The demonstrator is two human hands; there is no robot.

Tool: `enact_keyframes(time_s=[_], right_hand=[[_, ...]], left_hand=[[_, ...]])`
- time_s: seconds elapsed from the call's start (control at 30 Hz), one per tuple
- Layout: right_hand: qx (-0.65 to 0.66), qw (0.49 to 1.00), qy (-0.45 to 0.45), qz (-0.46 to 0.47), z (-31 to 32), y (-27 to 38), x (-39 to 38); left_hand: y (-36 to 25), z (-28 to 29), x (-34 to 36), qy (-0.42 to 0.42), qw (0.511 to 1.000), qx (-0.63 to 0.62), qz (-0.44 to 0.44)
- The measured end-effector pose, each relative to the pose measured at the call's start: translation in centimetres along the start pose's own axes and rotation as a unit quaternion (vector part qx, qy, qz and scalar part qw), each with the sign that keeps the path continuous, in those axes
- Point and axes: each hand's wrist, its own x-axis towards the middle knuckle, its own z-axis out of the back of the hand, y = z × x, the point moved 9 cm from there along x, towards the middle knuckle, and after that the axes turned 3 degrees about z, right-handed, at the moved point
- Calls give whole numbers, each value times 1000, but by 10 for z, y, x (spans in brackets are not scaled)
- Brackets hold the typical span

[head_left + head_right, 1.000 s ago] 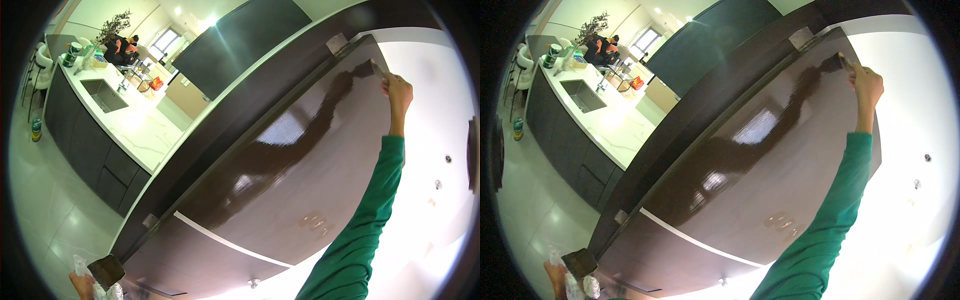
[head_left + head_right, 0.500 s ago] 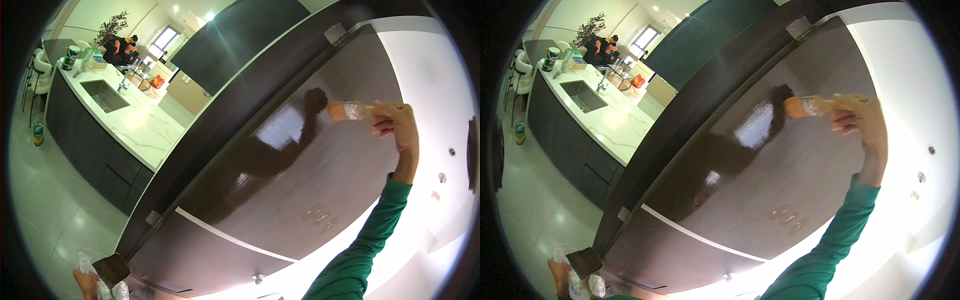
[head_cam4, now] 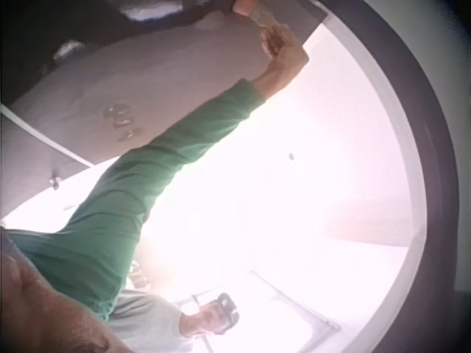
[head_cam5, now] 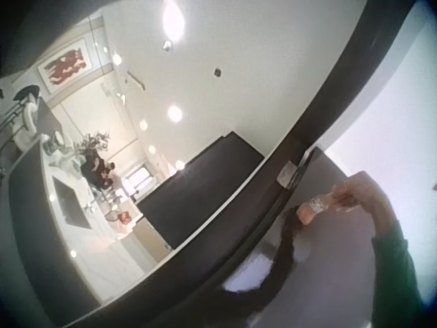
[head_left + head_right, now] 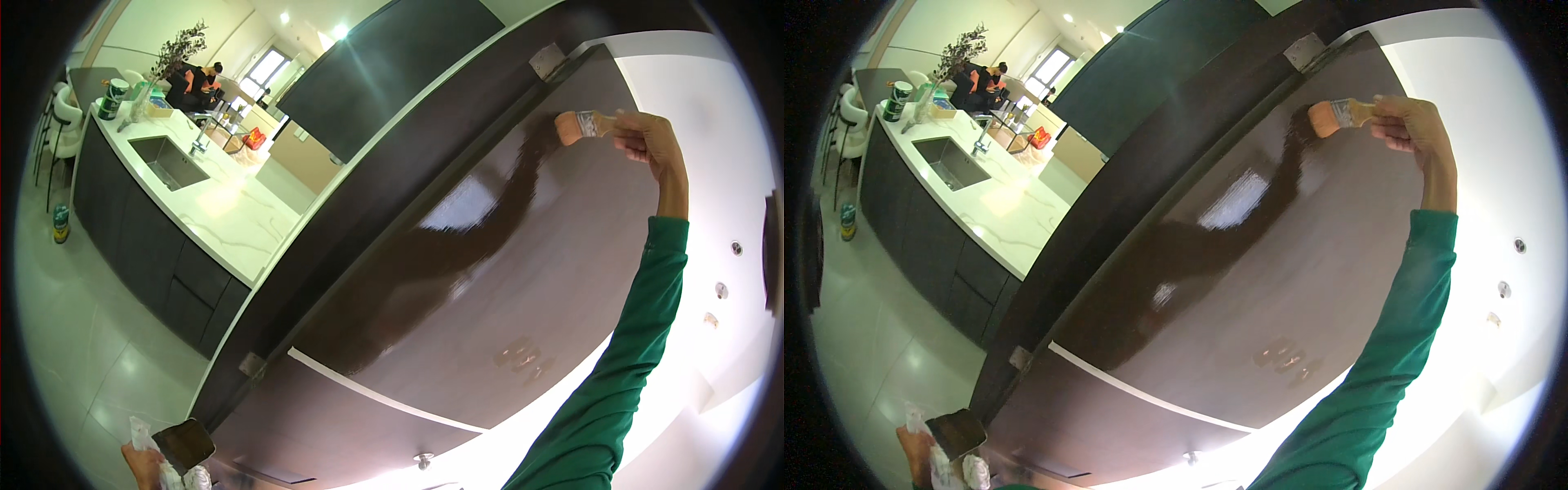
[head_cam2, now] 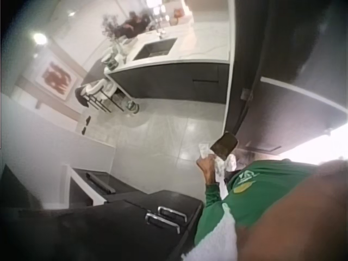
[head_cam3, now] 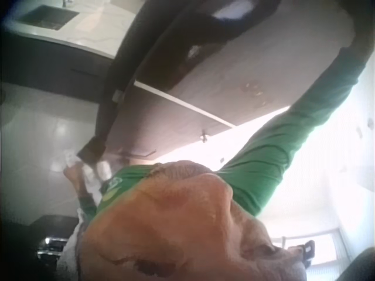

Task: The person opens a paint can and uses a brush to apply dark paint to a door. They repeatedly dip the brush into a small metal container and wipe it with a cloth before applying the paint in smooth strokes. The person also wipes the door handle and edges with the cloth.

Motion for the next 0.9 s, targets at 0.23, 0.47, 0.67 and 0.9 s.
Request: enact_keyframes(time_s=[0.23,0.47,0.67,0.9], right_hand=[[41,993,-104,33,32,-2,38],[61,973,-209,70,58,3,67],[55,953,-289,72,73,-25,106],[-9,930,-353,104,76,-6,90]], left_hand=[[-1,12,1,-115,992,6,-56],[10,2,4,-78,995,-46,35],[5,5,4,8,1000,-8,14],[47,23,8,-139,988,-60,-5]])
